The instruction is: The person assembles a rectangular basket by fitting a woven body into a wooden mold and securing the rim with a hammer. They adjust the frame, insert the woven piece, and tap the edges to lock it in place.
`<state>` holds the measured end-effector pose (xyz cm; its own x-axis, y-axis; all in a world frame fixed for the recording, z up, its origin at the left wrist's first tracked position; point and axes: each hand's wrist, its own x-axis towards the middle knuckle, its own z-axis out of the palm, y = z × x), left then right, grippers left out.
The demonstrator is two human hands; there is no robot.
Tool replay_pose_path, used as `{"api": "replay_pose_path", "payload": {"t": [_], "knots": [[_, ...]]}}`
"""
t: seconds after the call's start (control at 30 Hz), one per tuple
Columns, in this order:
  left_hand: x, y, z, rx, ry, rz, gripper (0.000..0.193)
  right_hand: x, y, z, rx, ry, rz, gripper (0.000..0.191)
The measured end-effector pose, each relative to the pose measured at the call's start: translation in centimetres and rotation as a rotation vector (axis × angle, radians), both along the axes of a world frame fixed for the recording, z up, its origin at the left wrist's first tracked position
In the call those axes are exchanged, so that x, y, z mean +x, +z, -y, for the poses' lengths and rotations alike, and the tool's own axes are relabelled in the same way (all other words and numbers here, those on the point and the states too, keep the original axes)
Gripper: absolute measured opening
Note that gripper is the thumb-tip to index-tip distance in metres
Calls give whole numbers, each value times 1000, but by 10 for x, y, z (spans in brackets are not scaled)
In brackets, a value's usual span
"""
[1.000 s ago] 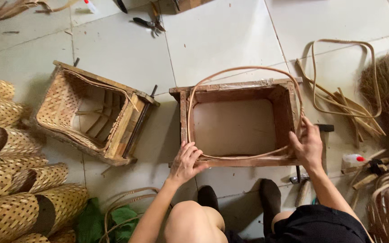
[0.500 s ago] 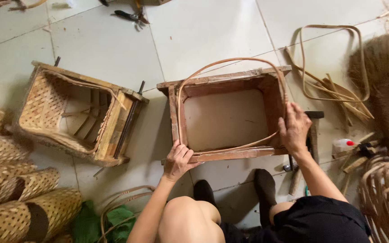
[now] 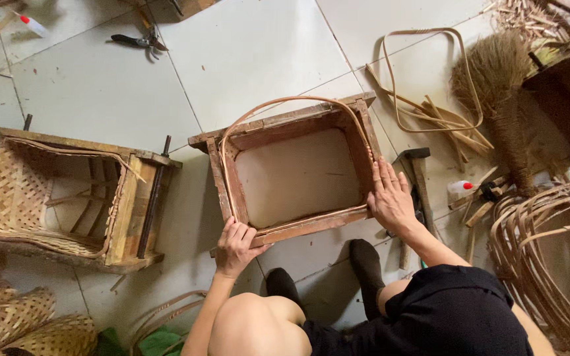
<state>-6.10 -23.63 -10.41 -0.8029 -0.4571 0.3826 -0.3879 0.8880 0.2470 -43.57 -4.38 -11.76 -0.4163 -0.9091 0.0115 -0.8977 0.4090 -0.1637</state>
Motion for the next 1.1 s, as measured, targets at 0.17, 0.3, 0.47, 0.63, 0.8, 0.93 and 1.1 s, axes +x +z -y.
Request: {"api": "replay_pose_path", "payload": {"t": [0.17,0.3,0.47,0.63,0.8,0.93,1.1], "knots": [[-1,3,0,-2,-12,-13,45,5,9,-9,-100,92,-205,65],[0,3,-2,5,-12,-15,44,-11,18,-29,128,349,-88,36],[2,3,-6,-10,2,2,43,-31,19,-31,78,640,-116,62],[5,6,-11,-16,3,-48,45,-27,26,-27,187,647,-150,50],[9,10,-13,-23,-14,-24,49,-7,48,-23,267,542,-155,40],[12,15,-15,9,-45,-18,53,14,67,-14,320,545,-332,26],[30,7,-52,-23,-36,-138,53,43,84,-16,807,708,-444,34]]}}
